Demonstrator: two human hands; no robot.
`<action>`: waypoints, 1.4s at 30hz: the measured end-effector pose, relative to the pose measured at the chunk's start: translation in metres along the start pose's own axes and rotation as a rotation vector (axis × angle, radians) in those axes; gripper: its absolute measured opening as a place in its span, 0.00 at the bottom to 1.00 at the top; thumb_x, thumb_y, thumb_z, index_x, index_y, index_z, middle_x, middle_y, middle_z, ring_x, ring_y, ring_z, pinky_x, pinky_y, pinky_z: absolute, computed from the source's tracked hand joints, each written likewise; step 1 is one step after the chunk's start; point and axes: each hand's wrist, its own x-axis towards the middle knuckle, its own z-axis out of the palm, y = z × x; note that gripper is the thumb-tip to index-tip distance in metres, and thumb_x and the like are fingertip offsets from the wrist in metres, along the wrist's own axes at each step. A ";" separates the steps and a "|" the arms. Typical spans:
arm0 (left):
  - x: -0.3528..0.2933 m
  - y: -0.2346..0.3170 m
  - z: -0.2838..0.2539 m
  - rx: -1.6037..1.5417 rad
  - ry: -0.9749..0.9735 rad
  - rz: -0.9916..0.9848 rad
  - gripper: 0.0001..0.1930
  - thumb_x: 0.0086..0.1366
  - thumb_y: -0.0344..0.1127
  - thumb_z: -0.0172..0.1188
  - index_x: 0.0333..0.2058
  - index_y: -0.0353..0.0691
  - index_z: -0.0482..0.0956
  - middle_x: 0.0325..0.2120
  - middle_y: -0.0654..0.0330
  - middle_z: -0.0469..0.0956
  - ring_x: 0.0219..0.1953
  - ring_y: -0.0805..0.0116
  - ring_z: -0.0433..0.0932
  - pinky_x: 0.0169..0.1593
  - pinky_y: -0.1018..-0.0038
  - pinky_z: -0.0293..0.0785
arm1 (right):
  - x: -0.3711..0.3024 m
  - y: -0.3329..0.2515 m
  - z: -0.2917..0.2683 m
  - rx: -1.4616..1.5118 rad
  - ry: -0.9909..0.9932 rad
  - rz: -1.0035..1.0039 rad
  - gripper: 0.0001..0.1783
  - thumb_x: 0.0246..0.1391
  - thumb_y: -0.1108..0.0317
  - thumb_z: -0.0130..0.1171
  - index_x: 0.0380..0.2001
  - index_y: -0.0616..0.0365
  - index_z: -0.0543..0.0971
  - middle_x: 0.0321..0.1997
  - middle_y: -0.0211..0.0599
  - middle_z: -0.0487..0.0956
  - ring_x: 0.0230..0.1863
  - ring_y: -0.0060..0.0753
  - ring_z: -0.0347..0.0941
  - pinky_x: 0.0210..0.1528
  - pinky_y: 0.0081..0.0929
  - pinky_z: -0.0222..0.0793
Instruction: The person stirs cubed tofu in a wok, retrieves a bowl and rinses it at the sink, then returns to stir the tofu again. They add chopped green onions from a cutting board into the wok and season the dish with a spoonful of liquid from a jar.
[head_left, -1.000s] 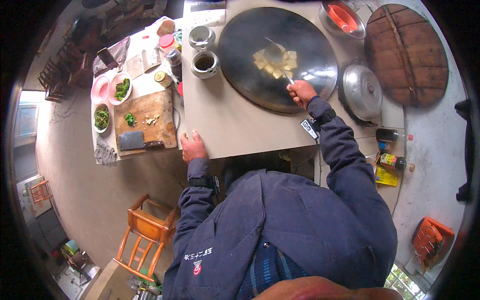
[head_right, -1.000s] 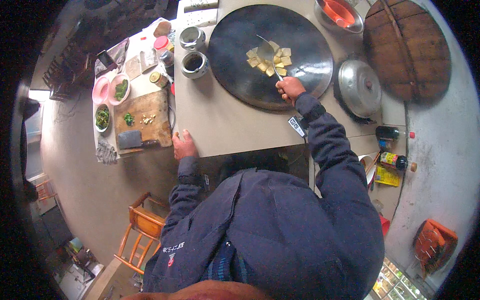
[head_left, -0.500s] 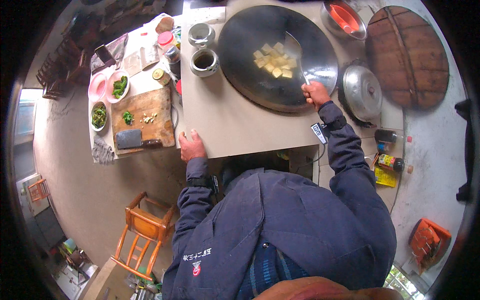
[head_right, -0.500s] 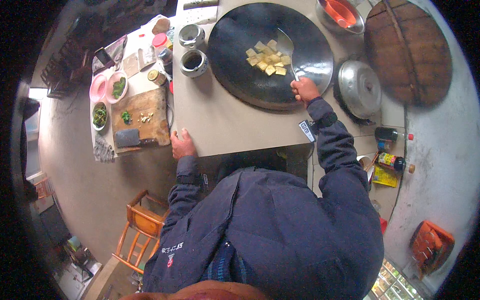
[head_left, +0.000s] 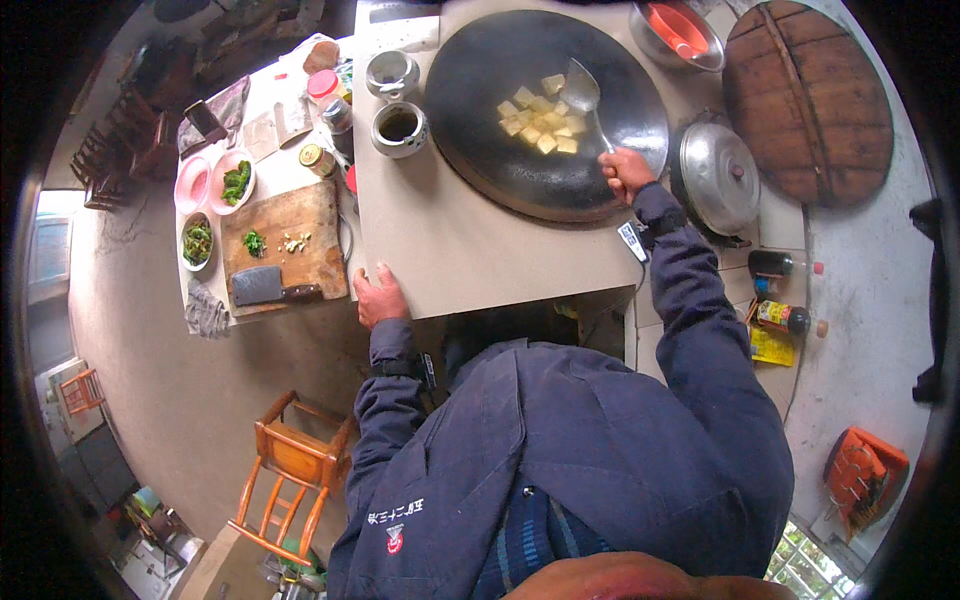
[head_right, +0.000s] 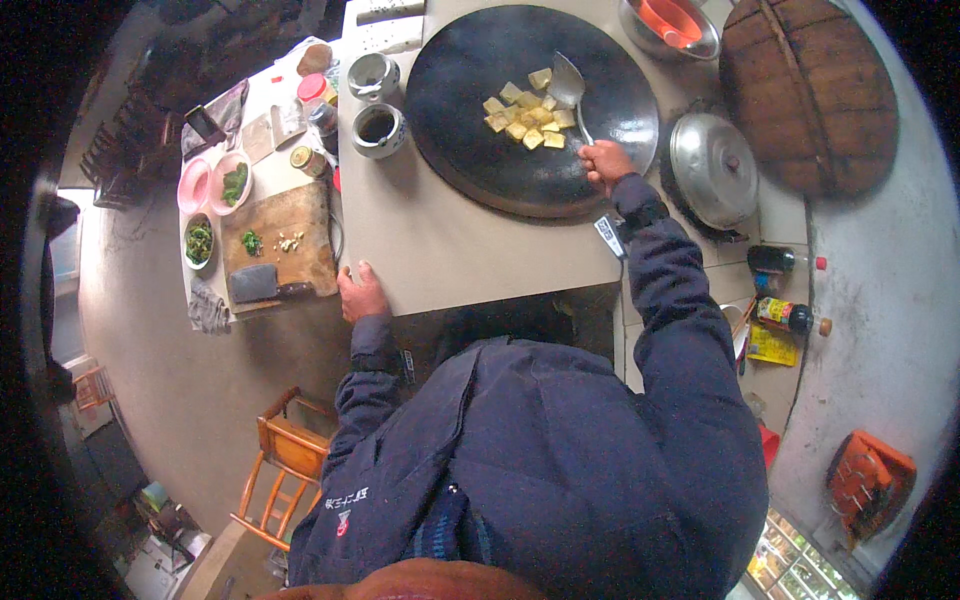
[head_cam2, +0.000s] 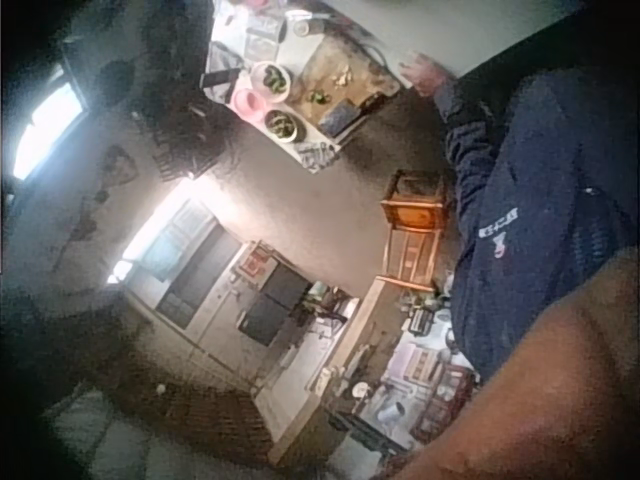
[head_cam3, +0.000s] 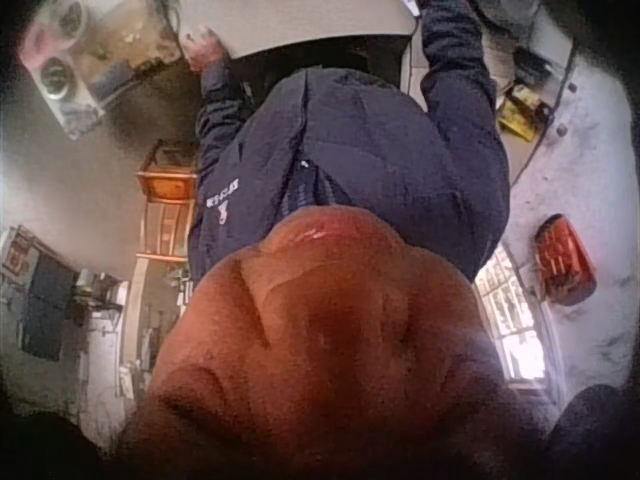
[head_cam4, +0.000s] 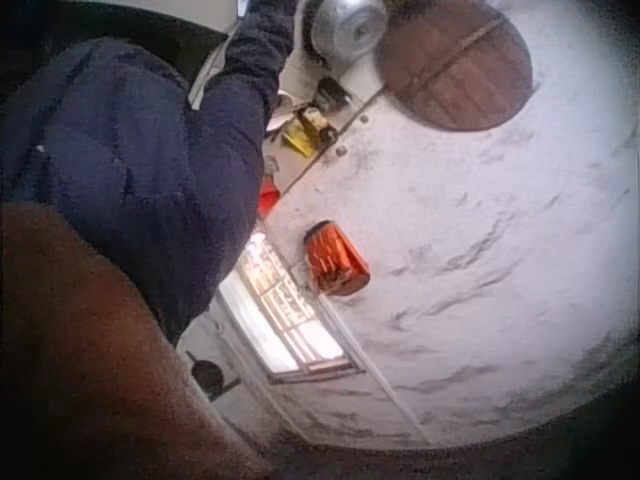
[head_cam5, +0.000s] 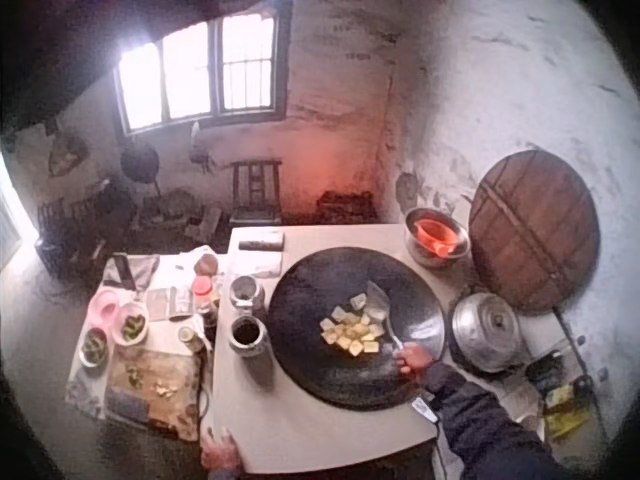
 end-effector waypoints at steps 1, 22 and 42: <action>0.000 0.000 0.000 0.013 -0.008 0.002 0.31 0.62 0.58 0.49 0.55 0.40 0.66 0.52 0.47 0.73 0.51 0.46 0.73 0.52 0.56 0.68 | -0.006 0.000 -0.002 0.032 0.034 0.015 0.07 0.55 0.65 0.53 0.25 0.52 0.70 0.19 0.22 0.65 0.13 0.13 0.55 0.11 0.14 0.51; -0.004 0.008 -0.002 0.055 -0.095 -0.078 0.32 0.63 0.60 0.47 0.58 0.43 0.67 0.55 0.50 0.71 0.55 0.49 0.70 0.57 0.56 0.64 | -0.191 0.169 -0.067 -1.025 0.520 -0.292 0.12 0.45 0.68 0.53 0.36 0.52 0.75 0.30 0.47 0.79 0.33 0.56 0.75 0.35 0.50 0.69; 0.010 -0.015 0.008 0.006 -0.166 0.007 0.35 0.63 0.62 0.45 0.57 0.39 0.66 0.53 0.45 0.72 0.55 0.46 0.70 0.57 0.57 0.64 | -0.258 0.208 -0.024 -0.796 0.845 -0.516 0.20 0.45 0.66 0.59 0.44 0.57 0.74 0.43 0.46 0.75 0.45 0.49 0.71 0.47 0.42 0.68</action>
